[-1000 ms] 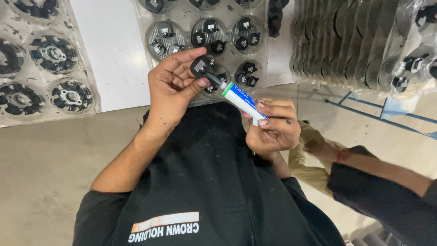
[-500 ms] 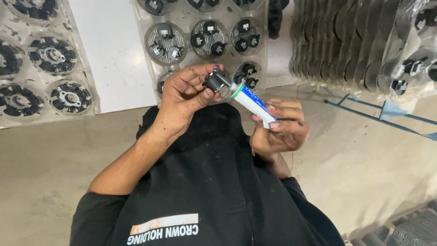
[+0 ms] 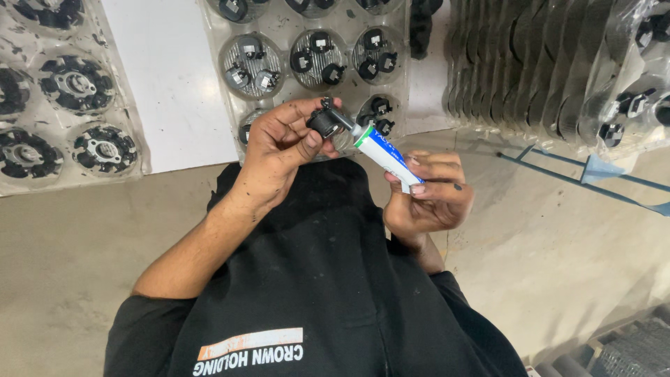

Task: The person holds a small black component in one hand and a white adhesive tube in the other, squeezing adhesive onto each component. They place the treated component back into a plastic tray, pick the next one, and repeat the process for many components, occasionally wiping the tube nozzle with a gray cloth.

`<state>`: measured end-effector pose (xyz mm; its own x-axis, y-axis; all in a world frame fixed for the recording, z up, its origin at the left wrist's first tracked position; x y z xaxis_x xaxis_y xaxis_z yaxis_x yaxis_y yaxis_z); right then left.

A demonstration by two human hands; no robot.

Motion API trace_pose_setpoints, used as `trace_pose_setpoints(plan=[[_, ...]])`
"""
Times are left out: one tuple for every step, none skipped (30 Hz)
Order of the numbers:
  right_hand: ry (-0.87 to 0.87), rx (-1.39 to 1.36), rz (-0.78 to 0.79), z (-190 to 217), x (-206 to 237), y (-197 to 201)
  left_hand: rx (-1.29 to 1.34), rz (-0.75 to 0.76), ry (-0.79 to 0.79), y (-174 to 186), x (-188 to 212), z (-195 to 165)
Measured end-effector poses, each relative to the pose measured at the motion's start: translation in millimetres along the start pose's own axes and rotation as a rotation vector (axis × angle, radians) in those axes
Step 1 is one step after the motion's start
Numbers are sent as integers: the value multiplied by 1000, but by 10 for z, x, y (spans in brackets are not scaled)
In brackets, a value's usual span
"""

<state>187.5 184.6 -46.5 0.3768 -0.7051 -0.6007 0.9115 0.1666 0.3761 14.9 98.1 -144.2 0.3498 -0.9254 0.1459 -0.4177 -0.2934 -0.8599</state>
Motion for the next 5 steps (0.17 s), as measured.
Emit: trace_pose_setpoints(plan=[[-5, 1, 8, 0, 0, -1, 17, -7, 9, 18, -1, 12], [-11, 3, 15, -17, -8, 2, 33, -14, 20, 38, -20, 32], [-18, 6, 23, -34, -17, 7, 50, -21, 30, 56, -34, 54], [-20, 4, 29, -46, -25, 9, 52, -11, 30, 61, -42, 65], [-23, 2, 36, -57, -33, 7, 53, 0, 31, 66, -44, 71]])
Point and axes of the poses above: each hand's wrist, its own x-axis away from the middle knuckle, its own y-axis out of the back of the hand, z = x × y, the point moved 7 cm from there along -x, towards the middle knuckle, and after that the axes turned 11 degrees about x, right-handed, at the moved point
